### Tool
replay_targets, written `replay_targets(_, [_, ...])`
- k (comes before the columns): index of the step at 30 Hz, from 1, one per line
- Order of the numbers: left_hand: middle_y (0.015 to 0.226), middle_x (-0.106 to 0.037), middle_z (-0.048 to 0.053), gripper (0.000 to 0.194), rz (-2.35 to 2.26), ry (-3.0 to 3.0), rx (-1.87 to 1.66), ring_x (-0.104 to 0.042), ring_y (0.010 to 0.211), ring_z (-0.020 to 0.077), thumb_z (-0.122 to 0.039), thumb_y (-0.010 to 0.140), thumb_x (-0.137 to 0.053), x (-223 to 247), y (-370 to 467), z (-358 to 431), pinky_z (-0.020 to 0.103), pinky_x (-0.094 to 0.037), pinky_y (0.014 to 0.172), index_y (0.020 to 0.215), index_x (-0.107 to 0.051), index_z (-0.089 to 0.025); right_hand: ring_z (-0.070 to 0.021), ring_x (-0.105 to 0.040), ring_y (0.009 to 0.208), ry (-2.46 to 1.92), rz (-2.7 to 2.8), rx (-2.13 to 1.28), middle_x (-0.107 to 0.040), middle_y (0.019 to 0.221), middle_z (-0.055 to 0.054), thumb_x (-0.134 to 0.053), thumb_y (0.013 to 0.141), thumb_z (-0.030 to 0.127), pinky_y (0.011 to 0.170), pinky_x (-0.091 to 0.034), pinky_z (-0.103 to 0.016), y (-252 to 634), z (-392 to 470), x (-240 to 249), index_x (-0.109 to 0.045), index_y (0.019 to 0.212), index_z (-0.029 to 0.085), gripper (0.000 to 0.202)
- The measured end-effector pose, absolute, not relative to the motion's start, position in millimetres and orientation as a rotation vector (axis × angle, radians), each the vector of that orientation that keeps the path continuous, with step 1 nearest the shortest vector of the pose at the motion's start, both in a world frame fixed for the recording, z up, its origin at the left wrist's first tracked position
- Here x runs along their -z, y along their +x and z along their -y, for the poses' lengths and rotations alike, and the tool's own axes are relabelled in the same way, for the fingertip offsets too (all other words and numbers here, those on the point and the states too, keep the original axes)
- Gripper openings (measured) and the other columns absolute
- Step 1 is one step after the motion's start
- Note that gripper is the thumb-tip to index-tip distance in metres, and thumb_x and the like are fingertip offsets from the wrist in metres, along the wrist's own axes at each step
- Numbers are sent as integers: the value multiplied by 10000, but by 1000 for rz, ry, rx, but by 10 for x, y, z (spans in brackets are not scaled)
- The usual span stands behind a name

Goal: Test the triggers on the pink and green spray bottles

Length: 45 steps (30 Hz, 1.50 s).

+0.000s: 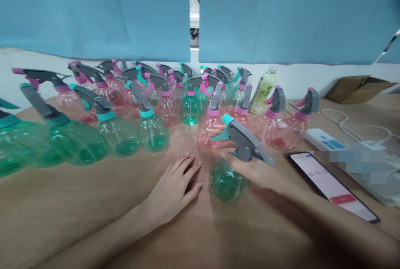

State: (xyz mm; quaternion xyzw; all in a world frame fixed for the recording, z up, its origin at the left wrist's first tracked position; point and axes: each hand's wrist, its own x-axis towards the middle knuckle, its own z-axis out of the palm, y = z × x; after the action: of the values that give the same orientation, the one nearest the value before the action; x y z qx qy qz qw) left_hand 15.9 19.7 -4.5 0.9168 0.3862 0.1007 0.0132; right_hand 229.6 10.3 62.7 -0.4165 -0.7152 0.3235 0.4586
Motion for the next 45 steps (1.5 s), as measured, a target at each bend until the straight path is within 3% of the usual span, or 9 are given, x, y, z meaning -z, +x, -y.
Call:
replay_targets(5, [1408, -399, 109, 476, -1198, 2858, -323, -305, 1315, 265, -411, 942, -406, 53, 154, -200, 445, -286, 1050, 1344, -415, -155, -158, -662, 843, -1023, 1783, -724, -583, 1209, -19, -511, 742, 142, 779, -568, -312, 2297, -114, -621, -484, 1147, 270, 426])
replay_targets(12, [1400, -411, 104, 471, -1194, 2856, -339, -314, 1311, 268, -416, 941, -394, 38, 155, -200, 450, -293, 1045, 1339, -417, -165, -152, -653, 784, -1023, 1797, -705, -624, 1095, -18, -503, 736, 165, 736, -562, -303, 2284, -115, -641, -515, 1118, 271, 397])
replay_targets(19, [1409, -399, 106, 480, -1212, 2850, -293, -306, 1315, 272, -419, 941, -400, 35, 155, -186, 447, -285, 1052, 1341, -420, -155, -162, -639, 696, -1068, 1812, -701, -636, 810, -3, -492, 731, 194, 687, -555, -310, 2301, -120, -624, -534, 1030, 261, 309])
replay_targets(24, [1406, -405, 98, 471, -1213, 2856, -312, -319, 1309, 270, -412, 939, -405, 39, 155, -186, 447, -289, 1050, 1340, -420, -166, -160, -650, 756, -1042, 1785, -675, -646, 899, -4, -503, 725, 187, 716, -550, -305, 2301, -118, -627, -503, 1047, 268, 332])
replay_targets(30, [1398, -417, 102, 471, -1205, 2851, -312, -326, 1306, 269, -411, 939, -398, 32, 162, -200, 452, -282, 1053, 1337, -423, -161, -157, -632, 659, -1081, 1777, -697, -607, 728, 21, -513, 709, 189, 654, -551, -308, 2306, -115, -625, -508, 965, 261, 266])
replay_targets(45, [1412, -395, 108, 479, -1207, 2856, -280, -301, 1318, 275, -413, 943, -401, 32, 163, -199, 455, -273, 1059, 1343, -417, -149, -156, -628, 663, -1062, 1794, -715, -613, 766, 12, -486, 701, 166, 643, -535, -300, 2298, -102, -662, -507, 980, 253, 292])
